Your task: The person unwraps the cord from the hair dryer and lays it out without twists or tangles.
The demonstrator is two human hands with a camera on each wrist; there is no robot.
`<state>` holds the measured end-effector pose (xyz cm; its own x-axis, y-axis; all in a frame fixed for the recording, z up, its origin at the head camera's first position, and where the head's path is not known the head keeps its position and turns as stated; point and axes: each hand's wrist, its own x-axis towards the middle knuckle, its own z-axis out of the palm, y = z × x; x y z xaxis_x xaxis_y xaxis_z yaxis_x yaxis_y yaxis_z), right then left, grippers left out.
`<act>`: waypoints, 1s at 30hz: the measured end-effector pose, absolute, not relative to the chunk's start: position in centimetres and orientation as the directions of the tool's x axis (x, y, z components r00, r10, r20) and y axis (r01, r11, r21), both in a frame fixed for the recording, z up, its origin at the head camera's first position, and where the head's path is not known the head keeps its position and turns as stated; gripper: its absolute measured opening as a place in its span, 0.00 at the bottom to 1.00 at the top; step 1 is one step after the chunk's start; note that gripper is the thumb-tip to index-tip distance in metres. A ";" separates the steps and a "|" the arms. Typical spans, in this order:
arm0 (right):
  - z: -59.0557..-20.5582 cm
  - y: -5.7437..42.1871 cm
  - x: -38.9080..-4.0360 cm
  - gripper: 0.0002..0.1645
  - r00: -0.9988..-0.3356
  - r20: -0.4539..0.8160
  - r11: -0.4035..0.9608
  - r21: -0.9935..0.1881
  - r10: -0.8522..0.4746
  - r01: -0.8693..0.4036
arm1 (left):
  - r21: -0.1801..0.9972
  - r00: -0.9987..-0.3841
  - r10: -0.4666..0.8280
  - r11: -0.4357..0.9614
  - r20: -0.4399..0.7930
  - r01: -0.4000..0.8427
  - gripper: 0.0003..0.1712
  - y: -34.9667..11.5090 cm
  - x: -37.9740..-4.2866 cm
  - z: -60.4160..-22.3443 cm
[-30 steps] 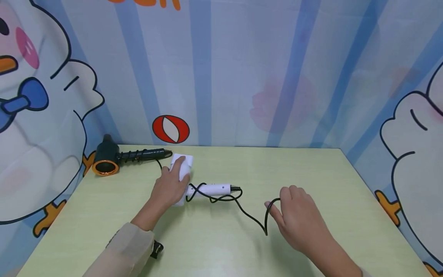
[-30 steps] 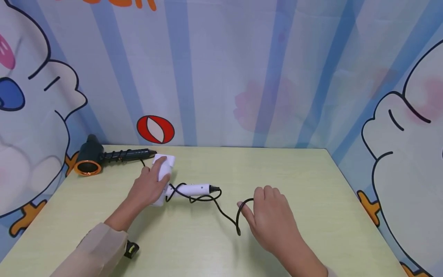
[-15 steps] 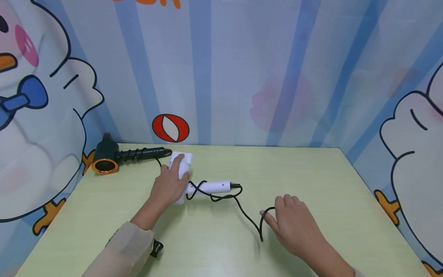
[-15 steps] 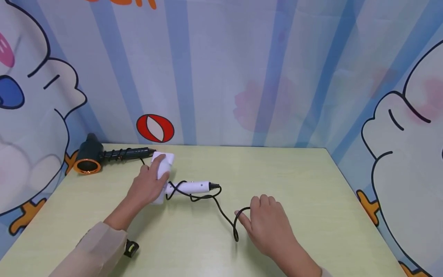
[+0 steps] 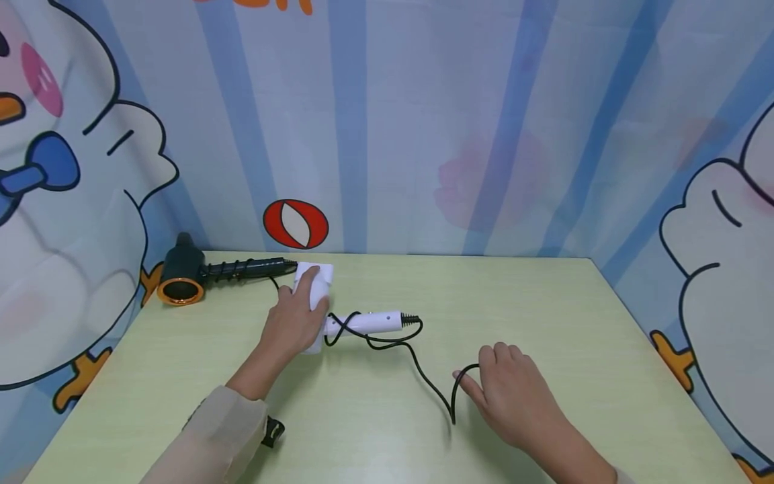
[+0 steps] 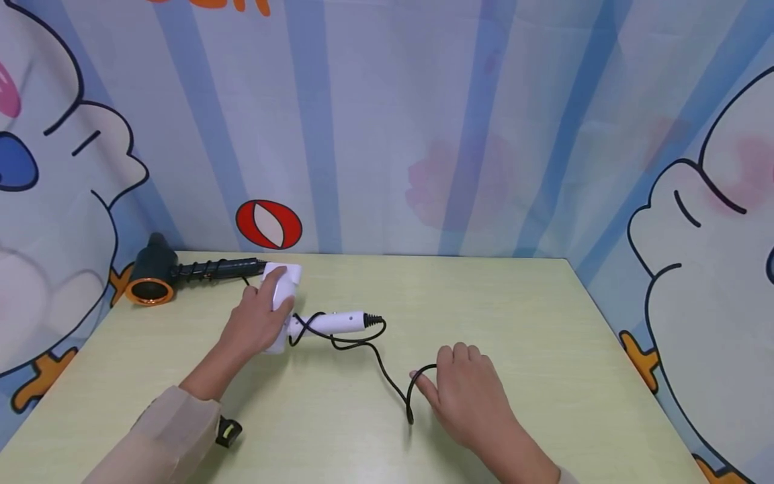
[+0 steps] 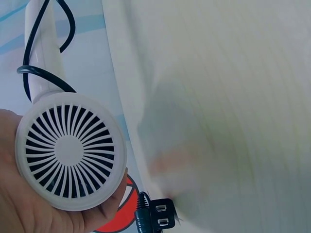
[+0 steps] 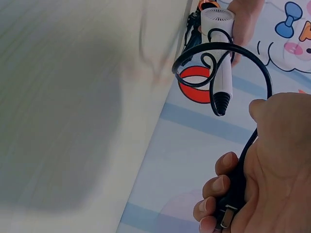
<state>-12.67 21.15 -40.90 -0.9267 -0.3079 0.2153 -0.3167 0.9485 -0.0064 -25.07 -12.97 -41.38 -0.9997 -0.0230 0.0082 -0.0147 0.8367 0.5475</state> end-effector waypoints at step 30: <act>-41.4 22.7 -15.6 0.30 -0.924 0.284 0.965 0.028 -0.258 -0.261 | 0.552 -1.000 -0.012 0.834 0.010 -0.004 0.38 -12.9 -24.8 -41.1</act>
<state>-15.65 22.67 -41.40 -0.9235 -0.2576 0.2842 -0.2607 0.9650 0.0276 -24.78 -12.86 -41.05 -0.9999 -0.0122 0.0105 -0.0044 0.8336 0.5523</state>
